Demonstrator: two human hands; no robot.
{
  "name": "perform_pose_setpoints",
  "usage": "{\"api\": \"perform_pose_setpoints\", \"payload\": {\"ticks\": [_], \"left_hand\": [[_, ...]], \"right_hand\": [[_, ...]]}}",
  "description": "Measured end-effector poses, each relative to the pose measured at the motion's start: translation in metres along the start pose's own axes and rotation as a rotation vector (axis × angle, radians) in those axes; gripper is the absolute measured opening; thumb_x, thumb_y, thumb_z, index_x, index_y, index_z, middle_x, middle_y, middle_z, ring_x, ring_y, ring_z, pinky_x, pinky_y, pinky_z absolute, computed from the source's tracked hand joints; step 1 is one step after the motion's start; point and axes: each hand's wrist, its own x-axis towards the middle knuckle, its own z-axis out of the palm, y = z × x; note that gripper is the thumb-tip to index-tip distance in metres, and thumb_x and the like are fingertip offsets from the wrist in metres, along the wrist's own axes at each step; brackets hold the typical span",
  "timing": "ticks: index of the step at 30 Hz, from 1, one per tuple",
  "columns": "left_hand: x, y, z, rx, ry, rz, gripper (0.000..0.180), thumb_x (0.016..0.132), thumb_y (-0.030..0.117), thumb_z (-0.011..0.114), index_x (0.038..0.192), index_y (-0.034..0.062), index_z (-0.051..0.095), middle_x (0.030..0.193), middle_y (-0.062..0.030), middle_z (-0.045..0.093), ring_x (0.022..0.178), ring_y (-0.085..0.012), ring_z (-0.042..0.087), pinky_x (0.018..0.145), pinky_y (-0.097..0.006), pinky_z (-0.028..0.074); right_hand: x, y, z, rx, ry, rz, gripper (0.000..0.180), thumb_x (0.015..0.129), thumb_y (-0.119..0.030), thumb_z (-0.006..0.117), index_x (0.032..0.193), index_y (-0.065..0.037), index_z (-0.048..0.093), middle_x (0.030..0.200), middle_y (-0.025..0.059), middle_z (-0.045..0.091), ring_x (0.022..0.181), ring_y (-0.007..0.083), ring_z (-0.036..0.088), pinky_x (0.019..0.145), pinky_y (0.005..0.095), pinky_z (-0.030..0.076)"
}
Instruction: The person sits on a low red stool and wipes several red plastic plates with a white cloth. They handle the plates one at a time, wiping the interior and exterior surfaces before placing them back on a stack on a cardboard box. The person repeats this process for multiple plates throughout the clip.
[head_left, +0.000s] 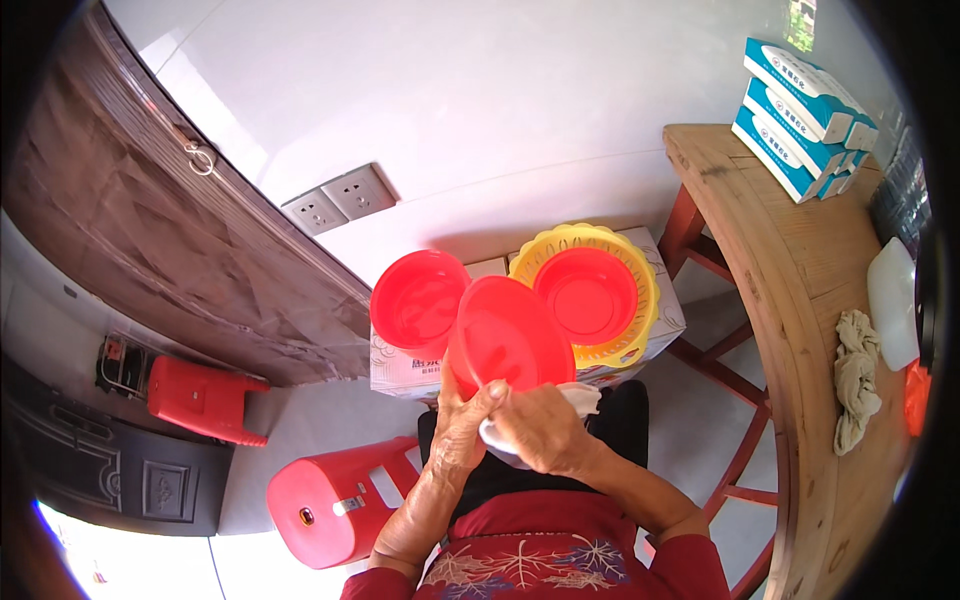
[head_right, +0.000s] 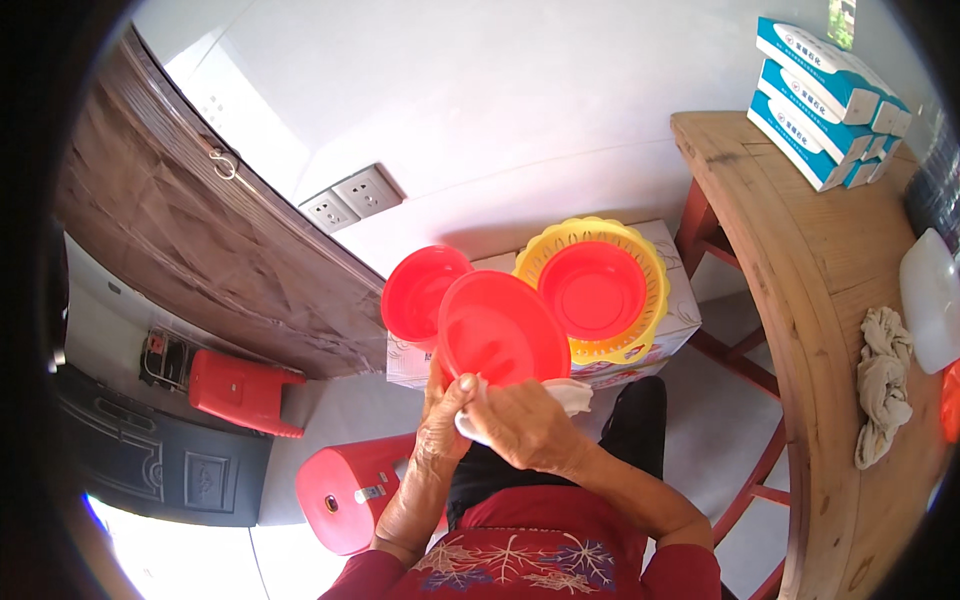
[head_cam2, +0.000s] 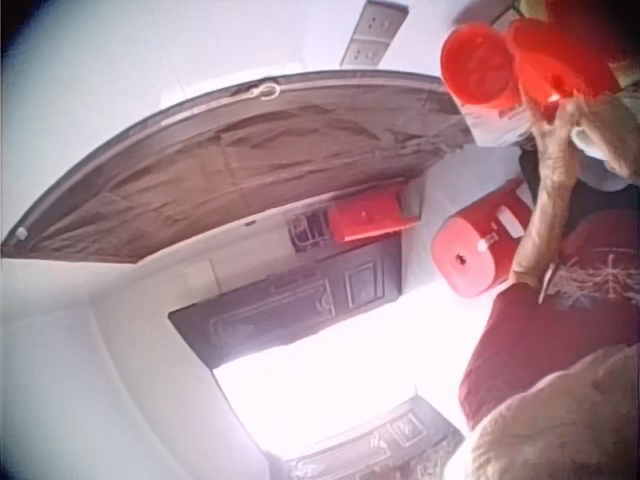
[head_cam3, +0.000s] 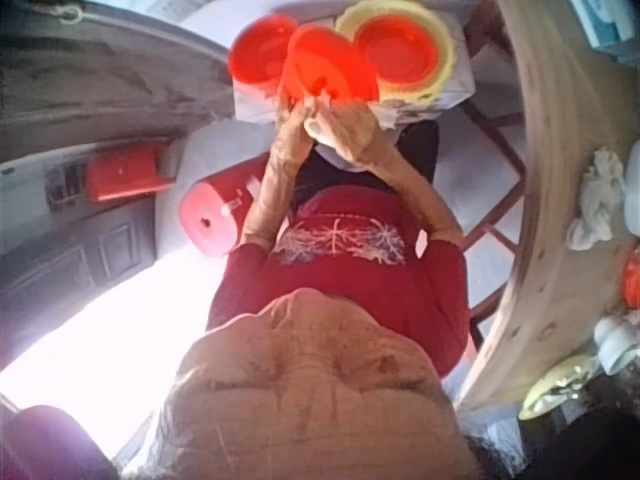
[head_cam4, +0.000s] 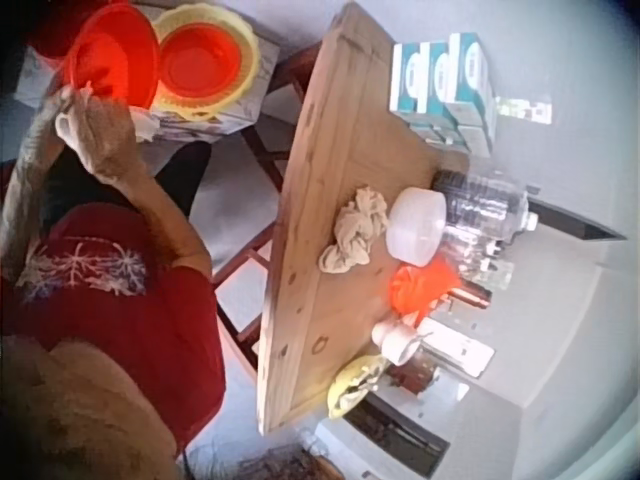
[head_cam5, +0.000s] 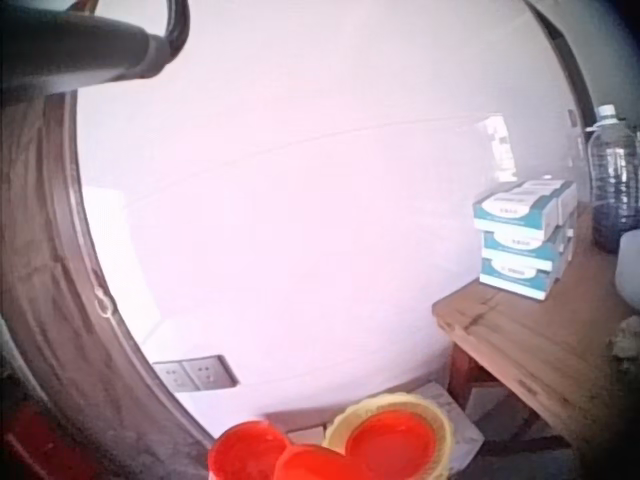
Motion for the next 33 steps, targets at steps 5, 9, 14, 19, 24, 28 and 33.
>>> {"api": "perform_pose_setpoints", "payload": {"ticks": [5, 9, 14, 19, 24, 28, 33], "left_hand": [[0.005, -0.001, -0.009, -0.063, 0.134, 0.004, 0.068, 0.079, 0.008, 0.069, 0.138, 0.0047, 0.036, 0.129, -0.0124, 0.052, 0.117, -0.0240, 0.052, 0.100, -0.039, 0.043], [0.004, -0.005, -0.021, -0.025, 0.107, 0.060, 0.062, 0.080, 0.007, 0.062, 0.137, 0.0014, 0.039, 0.131, -0.0119, 0.051, 0.120, -0.0228, 0.050, 0.103, -0.037, 0.039], [-0.005, -0.019, -0.013, -0.018, 0.062, -0.062, 0.067, 0.080, 0.007, 0.062, 0.141, 0.0027, 0.034, 0.133, -0.0117, 0.050, 0.121, -0.0214, 0.049, 0.104, -0.036, 0.037], [-0.012, -0.011, -0.014, -0.078, 0.030, -0.057, 0.069, 0.080, 0.007, 0.062, 0.142, 0.0028, 0.033, 0.135, -0.0115, 0.048, 0.125, -0.0210, 0.046, 0.106, -0.035, 0.036], [-0.013, -0.015, -0.014, 0.005, 0.067, 0.030, 0.070, 0.079, 0.003, 0.063, 0.142, 0.0020, 0.033, 0.136, -0.0125, 0.047, 0.125, -0.0217, 0.046, 0.107, -0.036, 0.035], [-0.011, -0.023, -0.020, -0.024, 0.077, 0.027, 0.070, 0.080, 0.005, 0.061, 0.143, 0.0015, 0.031, 0.136, -0.0126, 0.047, 0.125, -0.0225, 0.046, 0.107, -0.036, 0.035], [-0.014, -0.024, -0.018, -0.047, 0.107, -0.009, 0.063, 0.082, 0.011, 0.056, 0.141, 0.0037, 0.034, 0.132, -0.0130, 0.050, 0.121, -0.0239, 0.049, 0.104, -0.038, 0.039]], "right_hand": [[-0.006, -0.005, -0.010, 0.221, -0.213, 0.035, 0.050, 0.081, -0.009, 0.070, 0.124, 0.004, 0.048, 0.097, 0.0171, 0.062, 0.087, 0.0286, 0.063, 0.070, 0.0364, 0.050], [0.003, 0.006, -0.052, 0.514, -0.178, 0.389, 0.046, 0.078, -0.006, 0.067, 0.120, 0.004, 0.052, 0.113, 0.0216, 0.059, 0.103, 0.0363, 0.061, 0.088, 0.0415, 0.049], [0.012, 0.057, -0.012, 0.310, 0.123, 0.505, 0.055, 0.069, 0.015, 0.065, 0.118, -0.004, 0.050, 0.112, 0.0182, 0.049, 0.098, 0.0341, 0.057, 0.082, 0.0349, 0.049], [0.006, 0.065, -0.004, -0.298, -0.308, 0.228, 0.043, 0.071, -0.015, 0.075, 0.108, -0.003, 0.058, 0.122, 0.0159, 0.044, 0.112, 0.0293, 0.046, 0.085, 0.0408, 0.044], [0.003, 0.037, -0.026, -0.273, -0.585, 0.271, 0.043, 0.076, -0.019, 0.068, 0.111, 0.004, 0.055, 0.117, 0.0163, 0.048, 0.105, 0.0291, 0.048, 0.080, 0.0385, 0.044], [-0.011, 0.024, -0.027, -0.021, -0.755, 0.383, 0.043, 0.076, -0.011, 0.066, 0.114, 0.005, 0.051, 0.112, 0.0192, 0.049, 0.096, 0.0333, 0.052, 0.080, 0.0385, 0.046], [-0.003, 0.006, -0.022, 0.475, -0.557, 0.403, 0.044, 0.072, 0.001, 0.065, 0.114, -0.003, 0.053, 0.113, 0.0167, 0.049, 0.105, 0.0356, 0.051, 0.088, 0.0426, 0.046]]}}
